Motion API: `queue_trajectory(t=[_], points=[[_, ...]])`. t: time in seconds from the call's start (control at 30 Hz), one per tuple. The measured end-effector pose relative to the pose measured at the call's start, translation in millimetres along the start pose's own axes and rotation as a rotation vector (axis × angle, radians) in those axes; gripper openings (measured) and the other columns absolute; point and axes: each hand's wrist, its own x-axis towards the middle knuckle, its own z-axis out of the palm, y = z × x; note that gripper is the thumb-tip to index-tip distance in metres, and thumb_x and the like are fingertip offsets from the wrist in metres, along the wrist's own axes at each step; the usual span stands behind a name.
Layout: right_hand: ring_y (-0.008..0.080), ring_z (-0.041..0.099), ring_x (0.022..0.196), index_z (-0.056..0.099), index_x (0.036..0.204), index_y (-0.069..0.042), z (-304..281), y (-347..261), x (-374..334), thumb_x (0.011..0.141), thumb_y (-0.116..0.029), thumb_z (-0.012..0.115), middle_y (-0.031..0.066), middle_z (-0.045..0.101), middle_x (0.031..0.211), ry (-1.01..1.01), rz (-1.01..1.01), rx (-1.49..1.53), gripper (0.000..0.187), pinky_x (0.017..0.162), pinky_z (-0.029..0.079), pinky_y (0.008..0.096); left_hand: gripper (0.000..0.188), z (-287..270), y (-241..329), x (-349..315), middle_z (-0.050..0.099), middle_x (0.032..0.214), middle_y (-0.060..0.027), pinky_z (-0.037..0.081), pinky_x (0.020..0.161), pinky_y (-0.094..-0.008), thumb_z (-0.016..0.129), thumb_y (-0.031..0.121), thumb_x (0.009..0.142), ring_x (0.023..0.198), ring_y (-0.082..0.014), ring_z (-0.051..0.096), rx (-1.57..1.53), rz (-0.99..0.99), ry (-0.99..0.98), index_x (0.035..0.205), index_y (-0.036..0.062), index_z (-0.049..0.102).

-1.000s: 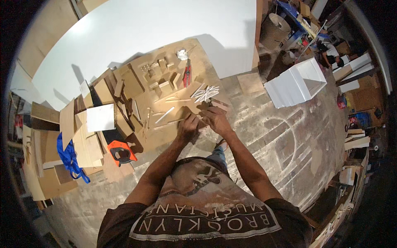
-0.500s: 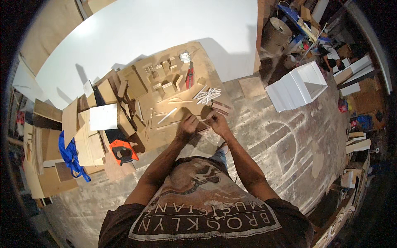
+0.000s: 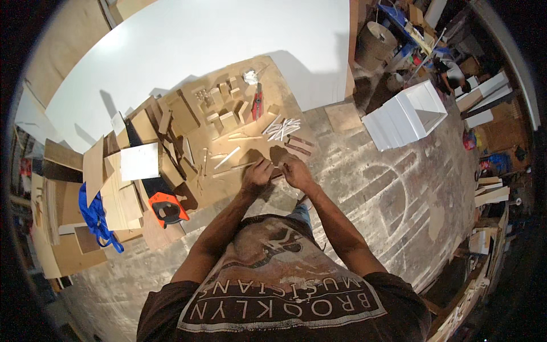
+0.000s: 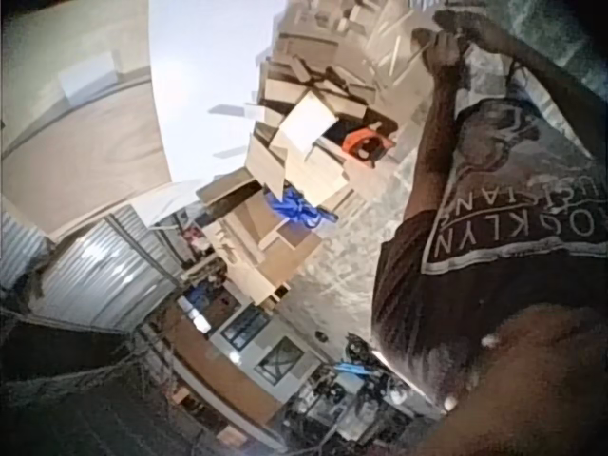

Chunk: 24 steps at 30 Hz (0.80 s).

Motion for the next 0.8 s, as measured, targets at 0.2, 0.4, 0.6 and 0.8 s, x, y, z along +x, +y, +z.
queue_trajectory(t=[0.2,0.4,0.6,0.8], points=[[0.0248,0.062,0.085,0.060,0.097,0.001,2.9,-2.6,-14.1,0.092,0.002,0.058,0.0122,0.063,0.090,0.262,0.385,0.478,0.005,0.079,0.052,0.0357,0.014,-7.1,1.4,-9.0,0.056,0.089,-0.0145,0.055,0.074,-0.0459,0.063,0.011,0.075,0.088,-0.0356,0.061,-0.050,-0.114,-0.001,0.085,0.0017,0.059],[0.0158,0.062,0.082,0.069,0.118,0.000,4.1,21.1,-39.2,0.095,-0.001,0.062,0.0077,0.067,0.094,0.296,0.424,0.466,0.024,0.076,0.053,0.0299,0.013,-1.4,4.7,-7.8,0.056,0.089,-0.0137,0.055,0.071,-0.0437,0.064,0.010,0.075,0.086,-0.0344,0.061,-0.054,-0.126,0.011,0.084,0.0017,0.058],[0.0279,0.069,0.083,0.071,0.108,0.000,1.6,-5.8,-23.9,0.093,-0.004,0.067,0.0167,0.072,0.095,0.227,0.340,0.275,0.016,0.074,0.054,0.0368,0.015,-3.7,13.3,3.0,0.059,0.093,-0.0145,0.056,0.071,-0.0430,0.064,0.011,0.077,0.090,-0.0333,0.063,0.021,-0.057,0.012,0.086,0.0010,0.061],[0.0470,0.064,0.085,0.061,0.108,-0.001,-5.7,-15.7,-22.8,0.094,-0.002,0.060,0.0243,0.064,0.097,0.136,0.165,-0.026,0.014,0.073,0.053,0.0510,0.019,12.0,7.3,-9.5,0.067,0.092,-0.0170,0.056,0.073,-0.0438,0.066,0.015,0.088,0.082,-0.0378,0.065,-0.251,-0.478,-0.206,0.097,-0.0010,0.067]])
